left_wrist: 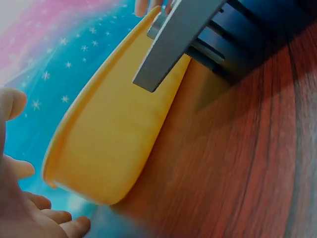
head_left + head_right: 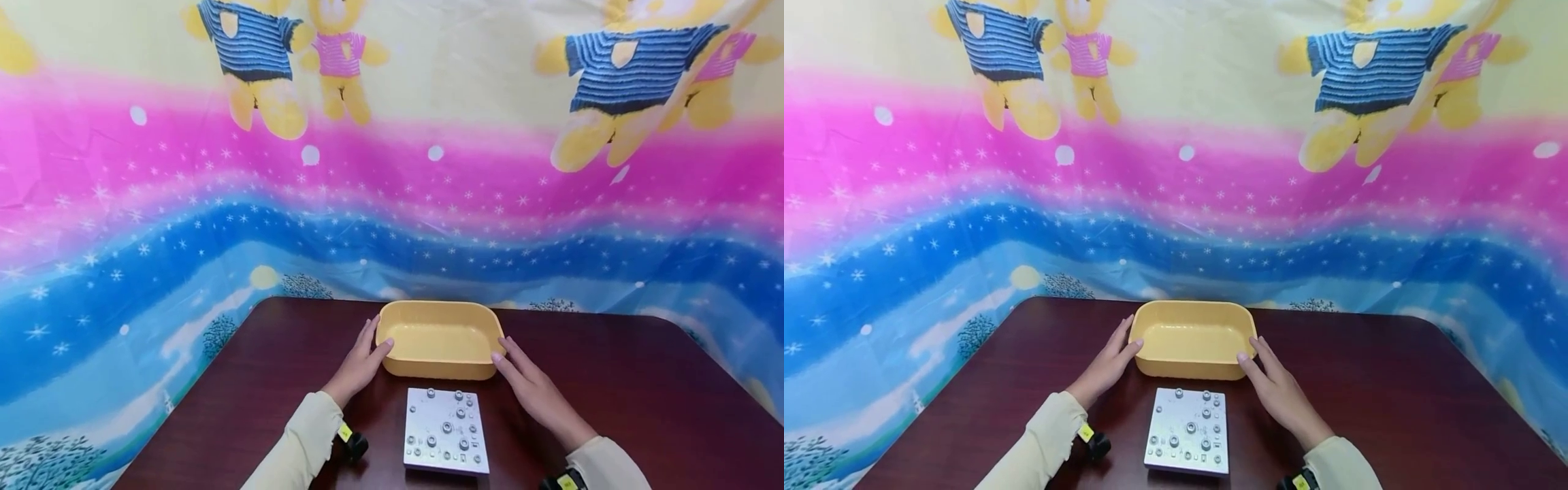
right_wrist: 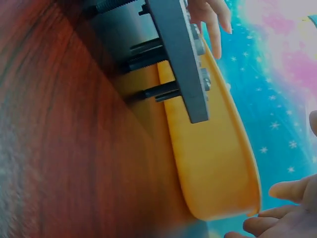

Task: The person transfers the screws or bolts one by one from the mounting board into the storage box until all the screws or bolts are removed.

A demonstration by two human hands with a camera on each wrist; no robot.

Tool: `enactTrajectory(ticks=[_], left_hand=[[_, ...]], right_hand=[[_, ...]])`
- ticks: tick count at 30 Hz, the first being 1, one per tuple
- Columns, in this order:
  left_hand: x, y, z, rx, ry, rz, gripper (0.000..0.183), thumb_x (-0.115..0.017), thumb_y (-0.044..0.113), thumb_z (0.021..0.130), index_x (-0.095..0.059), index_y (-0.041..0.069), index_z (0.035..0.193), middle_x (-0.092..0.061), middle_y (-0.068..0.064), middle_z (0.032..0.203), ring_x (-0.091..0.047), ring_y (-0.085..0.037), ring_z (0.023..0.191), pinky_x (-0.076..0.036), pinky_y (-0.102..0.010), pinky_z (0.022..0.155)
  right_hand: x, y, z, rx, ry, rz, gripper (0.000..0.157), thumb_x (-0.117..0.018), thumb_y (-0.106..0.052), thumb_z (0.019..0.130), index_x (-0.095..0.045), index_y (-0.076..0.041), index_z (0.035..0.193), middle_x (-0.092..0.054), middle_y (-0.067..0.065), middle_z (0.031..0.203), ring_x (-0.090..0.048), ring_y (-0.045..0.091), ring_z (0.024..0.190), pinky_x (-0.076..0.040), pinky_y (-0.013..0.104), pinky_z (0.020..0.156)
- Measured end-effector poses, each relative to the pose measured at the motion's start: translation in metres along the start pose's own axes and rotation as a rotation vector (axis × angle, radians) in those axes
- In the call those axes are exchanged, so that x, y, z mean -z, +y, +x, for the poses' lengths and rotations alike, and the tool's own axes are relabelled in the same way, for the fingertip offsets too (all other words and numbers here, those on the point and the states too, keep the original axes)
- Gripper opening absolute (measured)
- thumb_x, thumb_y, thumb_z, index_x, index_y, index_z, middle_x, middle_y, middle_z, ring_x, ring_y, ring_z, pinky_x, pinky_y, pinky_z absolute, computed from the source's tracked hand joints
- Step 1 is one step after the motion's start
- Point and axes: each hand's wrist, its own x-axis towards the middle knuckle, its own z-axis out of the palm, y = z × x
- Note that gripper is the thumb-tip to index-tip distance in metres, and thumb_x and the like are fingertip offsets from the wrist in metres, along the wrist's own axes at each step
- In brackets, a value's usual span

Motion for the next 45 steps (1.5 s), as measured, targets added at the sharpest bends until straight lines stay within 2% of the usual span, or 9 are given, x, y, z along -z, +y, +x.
enactTrajectory(ticks=[3, 9, 14, 19, 24, 30, 34, 38, 45], left_hand=[[-0.002, -0.003, 0.003, 0.019, 0.002, -0.063, 0.070, -0.051, 0.042, 0.097, -0.019, 0.021, 0.156, -0.008, -0.008, 0.161, -0.007, -0.033, 0.146, -0.012, -0.058, 0.112], [-0.011, -0.015, 0.007, -0.029, 0.004, -0.140, 0.069, -0.056, 0.037, 0.096, -0.024, 0.020, 0.155, -0.017, -0.011, 0.159, -0.013, -0.033, 0.145, -0.014, -0.054, 0.113], [-0.017, -0.025, 0.009, -0.052, -0.006, -0.183, 0.068, -0.057, 0.033, 0.095, -0.024, 0.024, 0.154, -0.020, -0.010, 0.159, -0.016, -0.030, 0.144, -0.016, -0.051, 0.113], [-0.019, -0.032, 0.008, -0.035, -0.011, -0.200, 0.062, -0.053, 0.033, 0.098, -0.026, 0.031, 0.153, -0.019, -0.007, 0.159, -0.016, -0.029, 0.144, -0.018, -0.053, 0.112], [-0.021, -0.036, 0.007, -0.027, -0.014, -0.235, 0.054, -0.045, 0.033, 0.102, -0.027, 0.033, 0.153, -0.018, -0.004, 0.159, -0.015, -0.029, 0.145, -0.018, -0.053, 0.112], [-0.018, -0.020, -0.001, -0.056, -0.010, -0.238, 0.053, -0.044, 0.028, 0.102, -0.030, 0.022, 0.153, -0.022, -0.009, 0.158, -0.017, -0.032, 0.144, -0.020, -0.053, 0.111], [-0.013, -0.005, -0.008, -0.076, -0.002, -0.224, 0.054, -0.047, 0.027, 0.101, -0.032, 0.018, 0.152, -0.024, -0.010, 0.157, -0.020, -0.032, 0.143, -0.024, -0.052, 0.111], [-0.012, -0.003, -0.009, -0.085, 0.013, -0.231, 0.054, -0.050, 0.028, 0.100, -0.035, 0.018, 0.151, -0.026, -0.008, 0.157, -0.021, -0.029, 0.143, -0.025, -0.048, 0.111], [-0.012, -0.003, -0.009, -0.092, 0.009, -0.246, 0.051, -0.049, 0.022, 0.100, -0.037, 0.017, 0.150, -0.027, -0.007, 0.157, -0.021, -0.028, 0.143, -0.024, -0.048, 0.111]], right_hand=[[-0.003, 0.002, 0.002, 0.012, 0.018, 0.032, 0.076, -0.041, -0.056, 0.096, -0.020, -0.013, 0.155, -0.005, 0.009, 0.161, -0.011, 0.036, 0.145, -0.015, 0.060, 0.110], [-0.010, 0.009, 0.006, 0.040, 0.081, 0.099, 0.073, -0.045, -0.052, 0.097, -0.026, -0.009, 0.153, -0.011, 0.010, 0.161, -0.017, 0.035, 0.144, -0.020, 0.055, 0.110], [-0.017, 0.019, 0.008, 0.019, 0.104, 0.232, 0.066, -0.049, -0.044, 0.098, -0.030, -0.010, 0.152, -0.024, 0.013, 0.157, -0.029, 0.032, 0.140, -0.034, 0.044, 0.106], [-0.023, 0.029, 0.009, 0.006, 0.115, 0.372, 0.059, -0.052, -0.035, 0.099, -0.033, -0.012, 0.150, -0.030, 0.015, 0.153, -0.037, 0.027, 0.135, -0.043, 0.031, 0.098], [-0.026, 0.038, 0.010, -0.021, 0.112, 0.449, 0.059, -0.053, -0.037, 0.098, -0.034, -0.016, 0.150, -0.031, 0.012, 0.154, -0.038, 0.024, 0.134, -0.043, 0.028, 0.096], [-0.026, 0.048, 0.011, 0.013, 0.136, 0.452, 0.059, -0.055, -0.038, 0.096, -0.038, -0.017, 0.149, -0.033, 0.011, 0.153, -0.040, 0.024, 0.134, -0.044, 0.024, 0.093], [-0.025, 0.050, 0.013, 0.060, 0.169, 0.361, 0.057, -0.056, -0.039, 0.096, -0.041, -0.018, 0.147, -0.039, 0.013, 0.149, -0.043, 0.026, 0.132, -0.043, 0.016, 0.089], [-0.027, 0.050, 0.014, 0.105, 0.207, 0.252, 0.053, -0.053, -0.038, 0.097, -0.044, -0.017, 0.145, -0.045, 0.016, 0.144, -0.045, 0.029, 0.130, -0.039, 0.011, 0.087], [-0.028, 0.052, 0.015, 0.140, 0.243, 0.226, 0.048, -0.053, -0.034, 0.098, -0.047, -0.017, 0.143, -0.048, 0.015, 0.142, -0.047, 0.027, 0.128, -0.037, 0.008, 0.087]])
